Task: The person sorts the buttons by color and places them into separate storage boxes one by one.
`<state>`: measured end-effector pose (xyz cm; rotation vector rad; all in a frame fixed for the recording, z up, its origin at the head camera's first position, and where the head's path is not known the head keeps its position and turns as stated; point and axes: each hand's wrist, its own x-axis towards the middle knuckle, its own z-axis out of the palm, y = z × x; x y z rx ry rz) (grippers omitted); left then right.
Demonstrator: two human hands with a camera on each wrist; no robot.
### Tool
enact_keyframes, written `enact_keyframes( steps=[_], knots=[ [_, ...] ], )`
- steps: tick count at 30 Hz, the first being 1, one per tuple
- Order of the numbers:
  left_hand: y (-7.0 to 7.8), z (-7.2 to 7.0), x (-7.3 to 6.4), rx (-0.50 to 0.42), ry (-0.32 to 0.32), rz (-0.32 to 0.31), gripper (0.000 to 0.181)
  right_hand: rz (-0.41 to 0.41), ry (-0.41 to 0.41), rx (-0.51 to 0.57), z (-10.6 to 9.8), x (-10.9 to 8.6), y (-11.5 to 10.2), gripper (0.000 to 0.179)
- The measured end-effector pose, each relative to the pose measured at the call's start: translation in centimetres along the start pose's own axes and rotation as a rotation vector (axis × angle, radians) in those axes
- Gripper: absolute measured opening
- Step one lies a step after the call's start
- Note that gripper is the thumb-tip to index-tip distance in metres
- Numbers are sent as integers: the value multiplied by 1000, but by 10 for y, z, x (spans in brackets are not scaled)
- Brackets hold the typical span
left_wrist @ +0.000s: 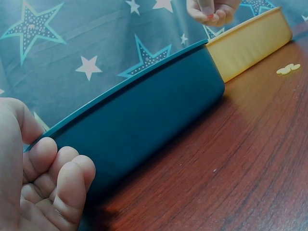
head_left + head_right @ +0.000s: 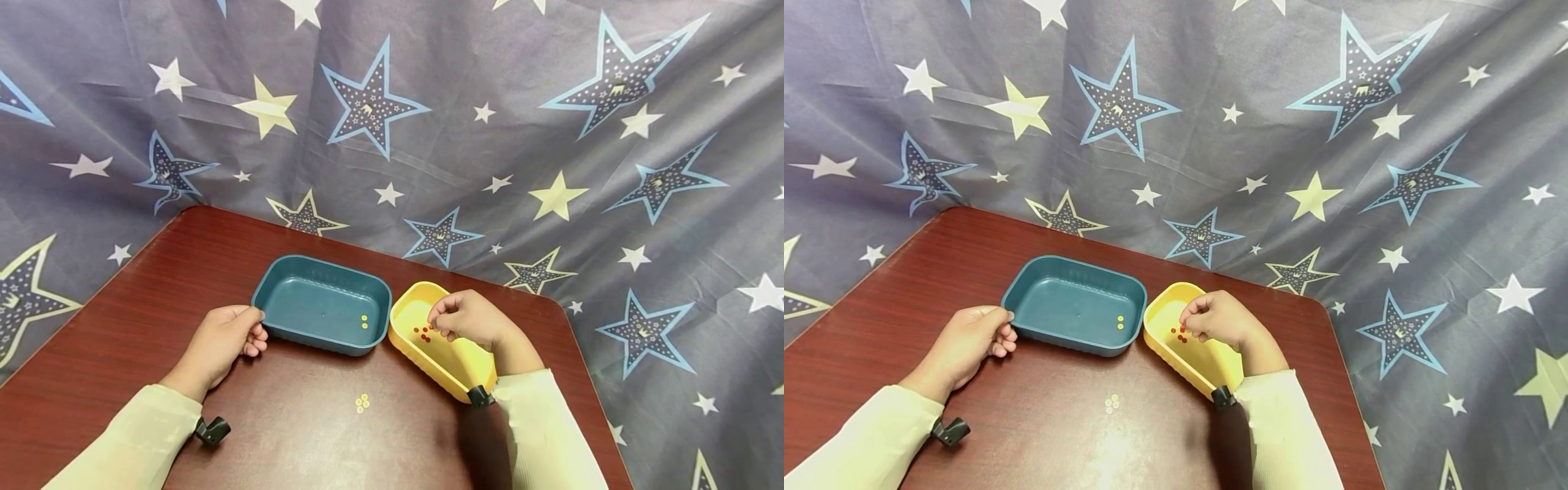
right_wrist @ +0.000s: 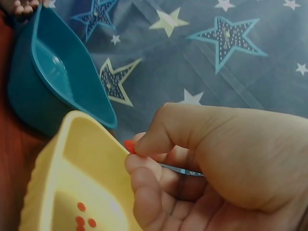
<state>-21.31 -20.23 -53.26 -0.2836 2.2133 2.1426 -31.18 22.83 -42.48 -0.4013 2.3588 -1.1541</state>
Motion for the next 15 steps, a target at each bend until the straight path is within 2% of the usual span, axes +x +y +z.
enact_keyframes(
  steps=[6, 15],
  knots=[
    [-1, 1, 1, 3, 2, 4, 28, 53, -32, 9, -7, 10, 2, 11],
    [-1, 0, 1, 2, -5, 13, 28, 126, -5, -33, -7, 23, 9, 13]
  ],
)
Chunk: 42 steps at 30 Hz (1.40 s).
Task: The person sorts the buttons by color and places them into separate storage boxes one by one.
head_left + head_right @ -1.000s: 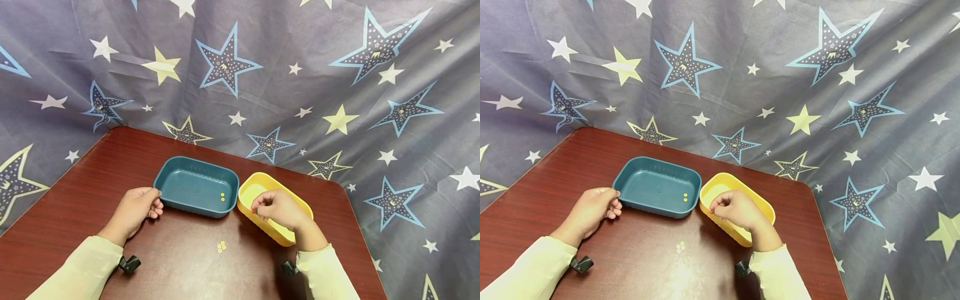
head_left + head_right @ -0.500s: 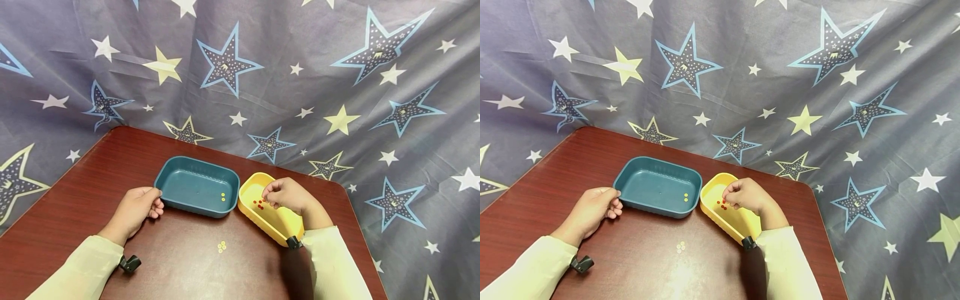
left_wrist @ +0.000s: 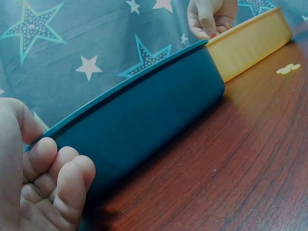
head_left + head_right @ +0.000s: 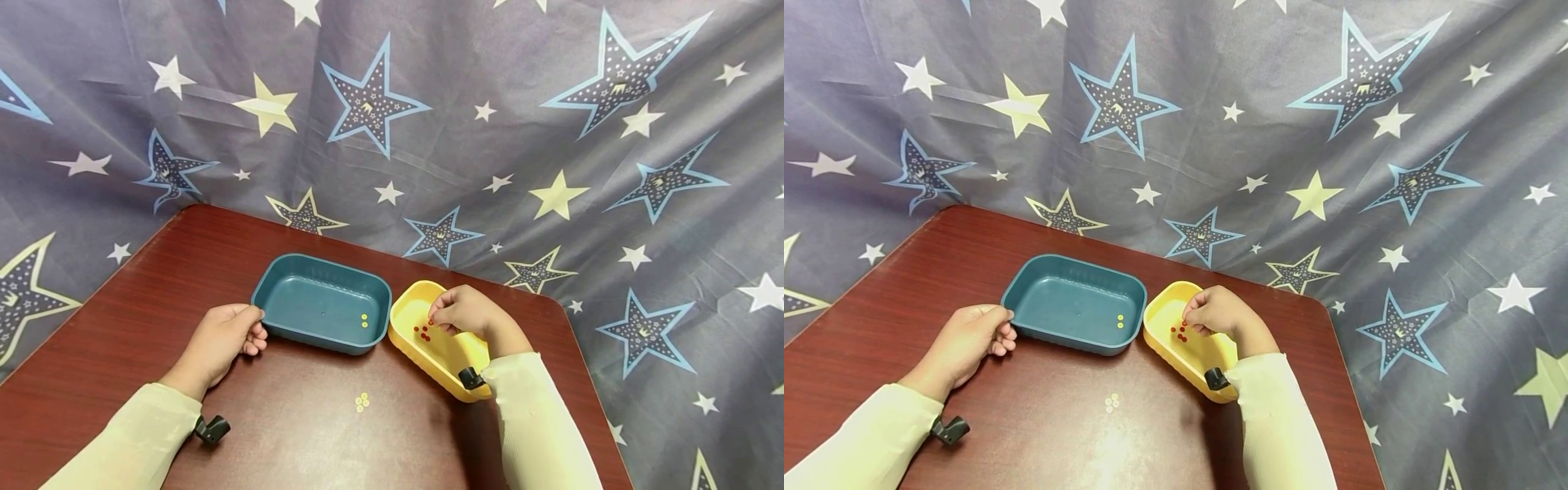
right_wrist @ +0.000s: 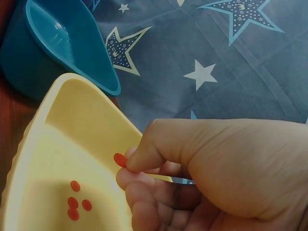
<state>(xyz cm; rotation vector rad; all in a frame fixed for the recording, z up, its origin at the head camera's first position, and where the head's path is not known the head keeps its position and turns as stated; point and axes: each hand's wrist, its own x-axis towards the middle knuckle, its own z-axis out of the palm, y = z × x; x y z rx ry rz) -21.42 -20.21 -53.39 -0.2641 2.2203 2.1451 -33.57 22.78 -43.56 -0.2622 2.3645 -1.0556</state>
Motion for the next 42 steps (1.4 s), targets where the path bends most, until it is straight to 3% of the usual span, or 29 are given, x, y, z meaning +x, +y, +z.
enact_keyframes(
  steps=[13, 27, 33, 42],
  knots=[
    [-3, -1, 0, 20, 4, -3, 29, 16, 29, -5, 2, -7, 0, 22],
    [-1, -1, -3, -2, 1, -4, 28, -135, 45, -73, 15, -34, -22, 10],
    [1, 0, -2, -10, 1, -1, 28, -232, -6, -131, 38, -50, -34, 9],
    [0, 1, 0, -4, 5, -3, 26, -251, -75, -203, 87, -61, -35, 8]
  ],
)
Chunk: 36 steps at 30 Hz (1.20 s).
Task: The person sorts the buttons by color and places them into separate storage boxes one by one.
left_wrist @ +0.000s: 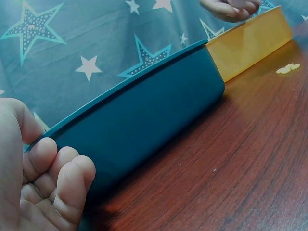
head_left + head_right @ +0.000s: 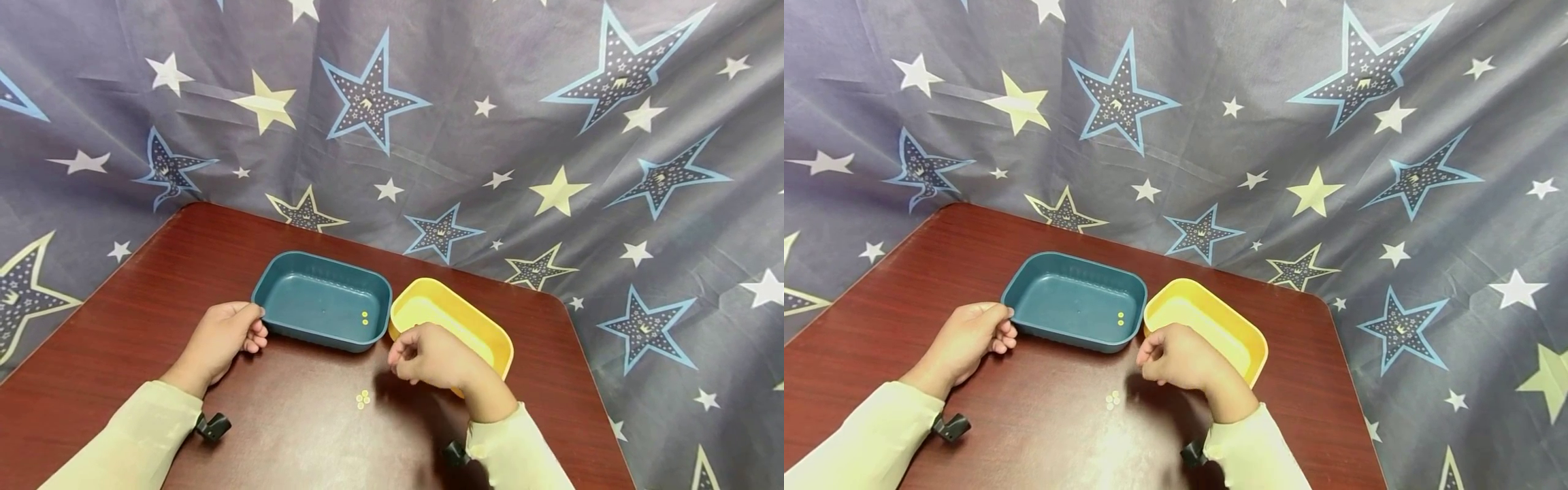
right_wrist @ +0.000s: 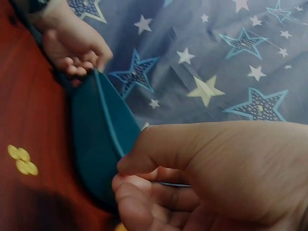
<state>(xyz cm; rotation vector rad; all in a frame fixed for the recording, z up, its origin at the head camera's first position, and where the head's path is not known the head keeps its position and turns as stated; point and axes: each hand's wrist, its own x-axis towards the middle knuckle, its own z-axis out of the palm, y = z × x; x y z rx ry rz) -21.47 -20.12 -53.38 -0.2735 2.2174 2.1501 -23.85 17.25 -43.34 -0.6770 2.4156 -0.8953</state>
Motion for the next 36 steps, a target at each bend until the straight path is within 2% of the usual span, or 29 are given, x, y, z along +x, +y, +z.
enact_keyframes(
  steps=[8, 17, 24, 36],
  knots=[
    [1, 1, 0, 5, -3, 8, 28, -29, 27, -40, 37, -2, 7, 9],
    [1, 0, 0, -1, -9, 2, 28, -54, 97, -172, 68, 1, 18, 18],
    [-1, -1, -1, 4, -9, 0, 28, -59, 128, -174, 80, 2, 18, 18],
    [0, -1, -3, 18, -4, 1, 28, -68, 155, -169, 86, 3, 20, 17]
  ],
)
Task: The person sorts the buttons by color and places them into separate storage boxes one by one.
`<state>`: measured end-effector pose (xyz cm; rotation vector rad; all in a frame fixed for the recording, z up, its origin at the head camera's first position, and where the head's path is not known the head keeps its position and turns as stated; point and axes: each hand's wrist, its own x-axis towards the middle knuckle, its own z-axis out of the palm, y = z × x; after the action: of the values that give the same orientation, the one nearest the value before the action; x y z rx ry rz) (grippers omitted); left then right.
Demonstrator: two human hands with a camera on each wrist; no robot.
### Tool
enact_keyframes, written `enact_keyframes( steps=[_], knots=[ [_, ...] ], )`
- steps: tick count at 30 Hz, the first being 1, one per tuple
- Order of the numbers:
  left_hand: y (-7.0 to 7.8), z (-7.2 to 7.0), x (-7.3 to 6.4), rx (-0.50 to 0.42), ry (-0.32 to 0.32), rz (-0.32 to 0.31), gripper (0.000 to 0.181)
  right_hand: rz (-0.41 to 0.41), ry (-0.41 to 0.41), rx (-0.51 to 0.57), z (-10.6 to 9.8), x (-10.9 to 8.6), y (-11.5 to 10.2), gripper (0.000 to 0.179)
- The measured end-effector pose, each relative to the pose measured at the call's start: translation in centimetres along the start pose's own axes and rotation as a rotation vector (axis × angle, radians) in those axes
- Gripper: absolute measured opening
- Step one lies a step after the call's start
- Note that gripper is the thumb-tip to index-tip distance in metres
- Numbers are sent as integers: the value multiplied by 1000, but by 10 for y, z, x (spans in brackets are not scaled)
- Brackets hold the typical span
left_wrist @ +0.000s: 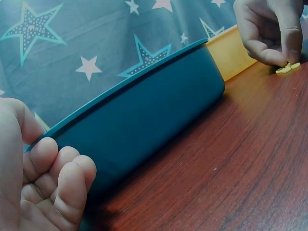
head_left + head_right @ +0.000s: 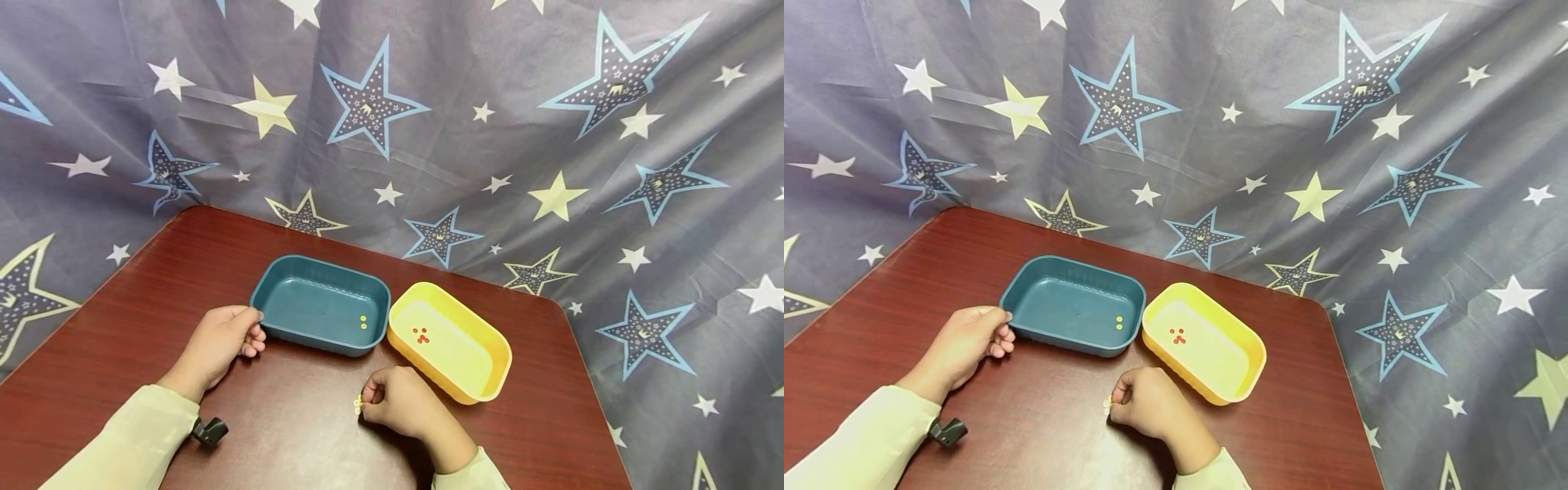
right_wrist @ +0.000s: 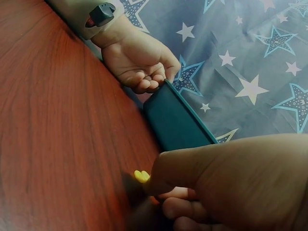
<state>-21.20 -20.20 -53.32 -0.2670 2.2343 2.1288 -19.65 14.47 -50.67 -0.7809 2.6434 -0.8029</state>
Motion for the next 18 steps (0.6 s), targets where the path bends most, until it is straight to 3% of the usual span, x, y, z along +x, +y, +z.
enact_keyframes(
  steps=[10, 18],
  knots=[
    [-1, -1, 1, -5, -2, 3, 28, 5, 34, -48, 4, 0, -3, 20],
    [0, 0, 0, -7, -3, 5, 29, -5, 55, -6, 2, 0, -1, 21]
  ],
)
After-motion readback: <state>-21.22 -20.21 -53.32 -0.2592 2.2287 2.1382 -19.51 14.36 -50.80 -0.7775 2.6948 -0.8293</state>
